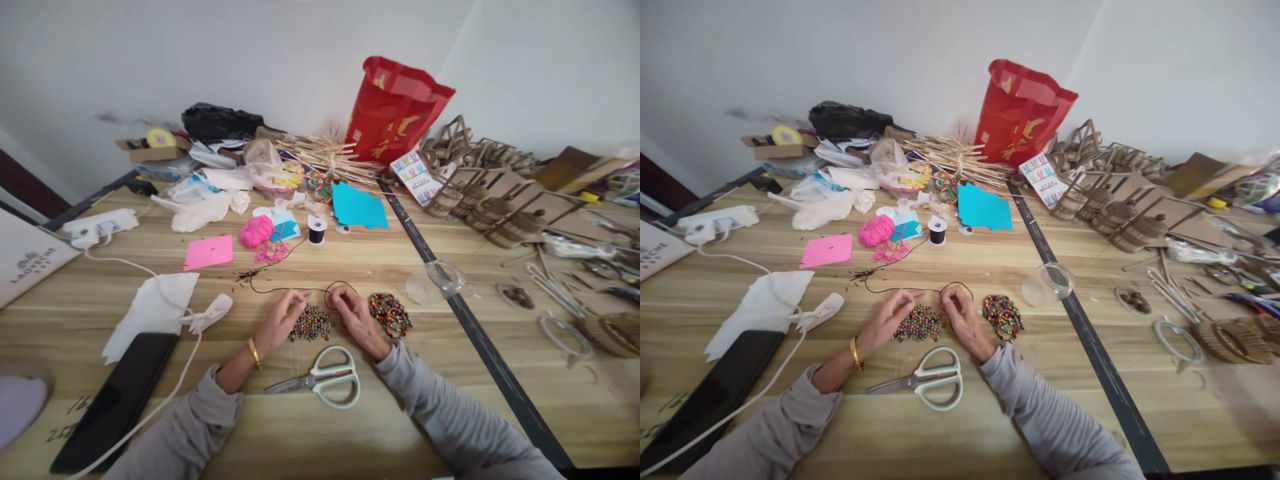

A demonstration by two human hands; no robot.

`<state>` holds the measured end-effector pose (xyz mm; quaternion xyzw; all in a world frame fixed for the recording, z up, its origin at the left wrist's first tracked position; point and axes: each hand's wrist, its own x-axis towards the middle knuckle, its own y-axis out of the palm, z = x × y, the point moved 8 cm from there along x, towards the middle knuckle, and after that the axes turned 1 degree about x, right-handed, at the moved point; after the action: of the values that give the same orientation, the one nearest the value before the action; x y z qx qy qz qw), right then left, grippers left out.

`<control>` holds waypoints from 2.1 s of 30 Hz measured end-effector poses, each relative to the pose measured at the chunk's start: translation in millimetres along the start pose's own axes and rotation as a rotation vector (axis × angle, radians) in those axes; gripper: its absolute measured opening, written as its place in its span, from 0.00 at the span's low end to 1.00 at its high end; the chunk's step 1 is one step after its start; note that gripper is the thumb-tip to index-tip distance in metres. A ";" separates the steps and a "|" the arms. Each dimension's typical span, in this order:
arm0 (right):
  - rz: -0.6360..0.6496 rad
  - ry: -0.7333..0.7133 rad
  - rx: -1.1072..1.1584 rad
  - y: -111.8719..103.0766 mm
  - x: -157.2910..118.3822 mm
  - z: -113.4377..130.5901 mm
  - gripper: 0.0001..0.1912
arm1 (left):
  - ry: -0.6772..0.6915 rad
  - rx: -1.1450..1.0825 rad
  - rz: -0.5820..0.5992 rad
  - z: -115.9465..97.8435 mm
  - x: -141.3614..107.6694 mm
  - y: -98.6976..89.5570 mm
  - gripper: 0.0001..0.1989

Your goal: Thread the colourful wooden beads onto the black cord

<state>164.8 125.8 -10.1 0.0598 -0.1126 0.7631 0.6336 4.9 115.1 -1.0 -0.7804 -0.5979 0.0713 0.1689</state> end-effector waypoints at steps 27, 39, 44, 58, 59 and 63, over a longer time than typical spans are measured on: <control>0.048 0.038 0.003 44.0 0.7 -5.9 0.15 | 0.082 -0.008 0.024 1.9 -7.8 22.6 0.08; 0.033 0.084 0.118 42.3 2.3 -4.9 0.14 | -0.005 -0.231 -0.046 12.3 -3.8 8.4 0.09; 0.039 0.007 0.022 22.7 -2.6 22.9 0.11 | -0.033 -0.341 -0.148 15.6 -4.9 -4.8 0.09; 0.699 -0.750 -0.814 77.3 -88.5 59.7 0.06 | -0.107 -0.473 -0.174 25.3 1.2 -5.4 0.15; 0.718 -0.754 -0.850 80.3 -90.2 58.2 0.06 | -0.108 -0.473 -0.172 26.0 1.5 -4.7 0.15; 0.756 -0.727 -0.993 86.4 -94.6 54.7 0.08 | -0.100 -0.463 -0.159 25.3 2.3 -2.1 0.15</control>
<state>95.2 7.1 12.4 -0.0282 -0.6630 0.7206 0.2010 -4.3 122.2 -23.6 -0.7442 -0.6654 -0.0425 -0.0393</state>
